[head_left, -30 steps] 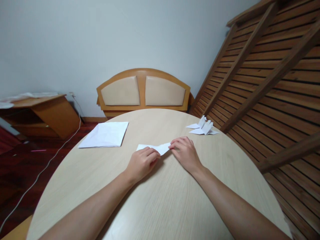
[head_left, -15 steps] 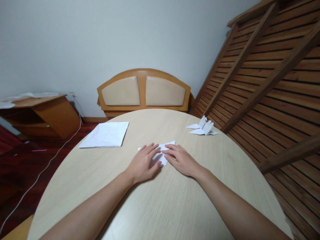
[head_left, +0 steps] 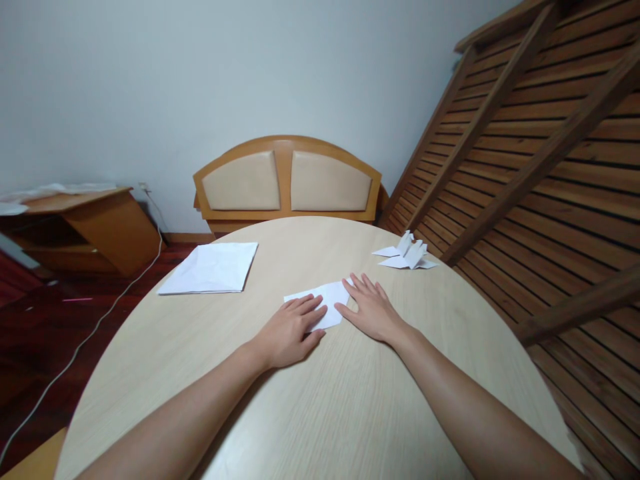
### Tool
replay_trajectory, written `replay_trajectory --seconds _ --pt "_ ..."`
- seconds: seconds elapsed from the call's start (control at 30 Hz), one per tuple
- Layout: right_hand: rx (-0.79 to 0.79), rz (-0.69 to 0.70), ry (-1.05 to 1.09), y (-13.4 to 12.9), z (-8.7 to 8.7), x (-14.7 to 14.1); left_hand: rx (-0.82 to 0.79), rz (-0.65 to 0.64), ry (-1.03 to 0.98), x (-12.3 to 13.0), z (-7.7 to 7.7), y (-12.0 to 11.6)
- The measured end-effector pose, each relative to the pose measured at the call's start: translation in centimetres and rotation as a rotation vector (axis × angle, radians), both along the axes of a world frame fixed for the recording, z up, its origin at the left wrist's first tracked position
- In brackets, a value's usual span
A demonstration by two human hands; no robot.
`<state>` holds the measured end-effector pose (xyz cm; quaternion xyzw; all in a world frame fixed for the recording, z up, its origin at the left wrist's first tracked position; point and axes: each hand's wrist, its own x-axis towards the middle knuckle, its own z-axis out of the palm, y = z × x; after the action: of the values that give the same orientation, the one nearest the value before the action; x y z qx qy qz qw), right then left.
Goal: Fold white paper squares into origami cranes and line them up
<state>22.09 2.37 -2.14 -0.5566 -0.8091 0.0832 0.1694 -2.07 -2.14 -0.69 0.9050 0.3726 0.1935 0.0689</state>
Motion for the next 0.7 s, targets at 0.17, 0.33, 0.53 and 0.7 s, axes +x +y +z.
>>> replay_trajectory --seconds 0.17,0.33,0.53,0.7 --pt "-0.039 0.274 0.028 -0.9 0.7 -0.3 -0.012 0.006 0.014 0.2 0.2 0.0" --pt "-0.078 0.267 0.007 -1.1 0.9 -0.5 -0.021 -0.004 -0.001 0.0 0.4 0.0" --pt "-0.073 0.081 0.014 0.1 0.3 0.2 -0.052 -0.037 -0.006 -0.1 0.9 -0.5" --pt "-0.055 -0.057 0.034 1.1 0.1 0.5 -0.033 -0.047 0.038 -0.1 1.0 -0.7"
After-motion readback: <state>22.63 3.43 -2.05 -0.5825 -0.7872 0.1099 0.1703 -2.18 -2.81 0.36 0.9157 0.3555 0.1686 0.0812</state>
